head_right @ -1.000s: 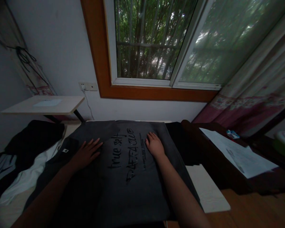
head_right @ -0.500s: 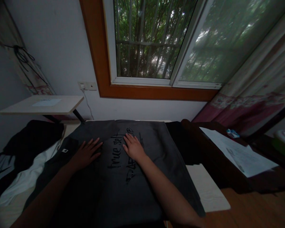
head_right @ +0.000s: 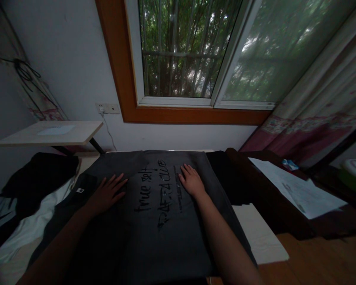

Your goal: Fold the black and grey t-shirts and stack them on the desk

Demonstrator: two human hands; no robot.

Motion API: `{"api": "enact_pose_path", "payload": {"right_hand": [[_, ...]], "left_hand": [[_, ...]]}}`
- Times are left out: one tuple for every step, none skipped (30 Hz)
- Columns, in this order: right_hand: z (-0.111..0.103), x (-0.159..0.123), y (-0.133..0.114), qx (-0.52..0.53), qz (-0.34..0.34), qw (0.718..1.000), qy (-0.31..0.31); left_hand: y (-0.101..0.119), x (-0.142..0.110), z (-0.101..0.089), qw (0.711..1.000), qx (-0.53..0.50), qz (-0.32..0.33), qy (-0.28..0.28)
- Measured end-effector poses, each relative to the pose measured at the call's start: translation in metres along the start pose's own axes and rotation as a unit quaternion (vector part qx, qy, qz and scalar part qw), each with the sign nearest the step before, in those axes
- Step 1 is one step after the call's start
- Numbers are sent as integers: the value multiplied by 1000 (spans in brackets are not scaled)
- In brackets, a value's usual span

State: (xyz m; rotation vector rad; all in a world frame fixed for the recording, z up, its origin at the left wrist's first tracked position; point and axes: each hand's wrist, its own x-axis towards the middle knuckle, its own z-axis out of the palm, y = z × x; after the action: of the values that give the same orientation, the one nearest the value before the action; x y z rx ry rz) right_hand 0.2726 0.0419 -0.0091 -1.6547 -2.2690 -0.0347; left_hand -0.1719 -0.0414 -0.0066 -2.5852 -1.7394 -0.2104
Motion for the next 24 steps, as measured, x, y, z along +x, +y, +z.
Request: {"api": "enact_pose_path", "payload": {"right_hand": [[0,-1,6,-4,5,1000,6],[0,-1,9,-7,6,1000,11],[1,-1,11,-8,6,1000,14],[2,-1,12,-8,7,1000,17],[4,-1,12,-7,9,1000,20],[5,0,12,-5,11,1000,24],[6,0,11,-3,13,1000,28],[6,0,10,0,14,999,31],[7,0,10,3,14,999,33],[7,1,10,7,14,999,35],[7,1,10,13,13,999,36],[7,1,10,19,13,999,37],[7,1,11,24,14,999,38],[7,1,12,28,14,999,39],[7,1,12,30,14,999,40],[7,1,13,33,14,999,41],[7,1,14,34,14,998,42],[8,1,14,36,13,998,42],[8,1,15,37,13,998,42],[9,1,15,37,11,998,41],[9,1,16,36,9,998,40],[10,1,16,36,7,998,41],[10,1,17,36,6,998,43],[10,1,17,38,5,998,45]], "left_hand": [[0,0,0,1000,0,0,0],[0,0,-1,1000,-1,1,1],[0,0,-1,1000,-1,1,2],[0,0,0,1000,-2,2,5],[-1,0,0,1000,-4,3,7],[-1,0,0,1000,-8,3,10],[-2,0,1,1000,-13,2,13],[-3,0,1,1000,-20,1,16],[-3,0,1,999,-27,-1,17],[-4,-1,0,999,-34,-3,18],[-4,-1,0,999,-42,-5,20],[-4,-1,0,999,-48,-7,23],[-5,-1,0,998,-52,-8,26],[-5,-2,0,998,-55,-10,31],[-5,-2,0,998,-56,-10,34],[-6,-2,0,998,-56,-10,36],[-6,-2,1,998,-54,-9,35],[-7,-2,2,998,-52,-9,31],[-7,-1,2,998,-50,-9,27],[-8,-1,3,998,-49,-10,24],[-8,-1,3,998,-49,-11,22],[-8,-1,3,998,-50,-12,21],[-8,-1,2,998,-52,-12,20],[-8,-1,2,998,-53,-13,20]]}}
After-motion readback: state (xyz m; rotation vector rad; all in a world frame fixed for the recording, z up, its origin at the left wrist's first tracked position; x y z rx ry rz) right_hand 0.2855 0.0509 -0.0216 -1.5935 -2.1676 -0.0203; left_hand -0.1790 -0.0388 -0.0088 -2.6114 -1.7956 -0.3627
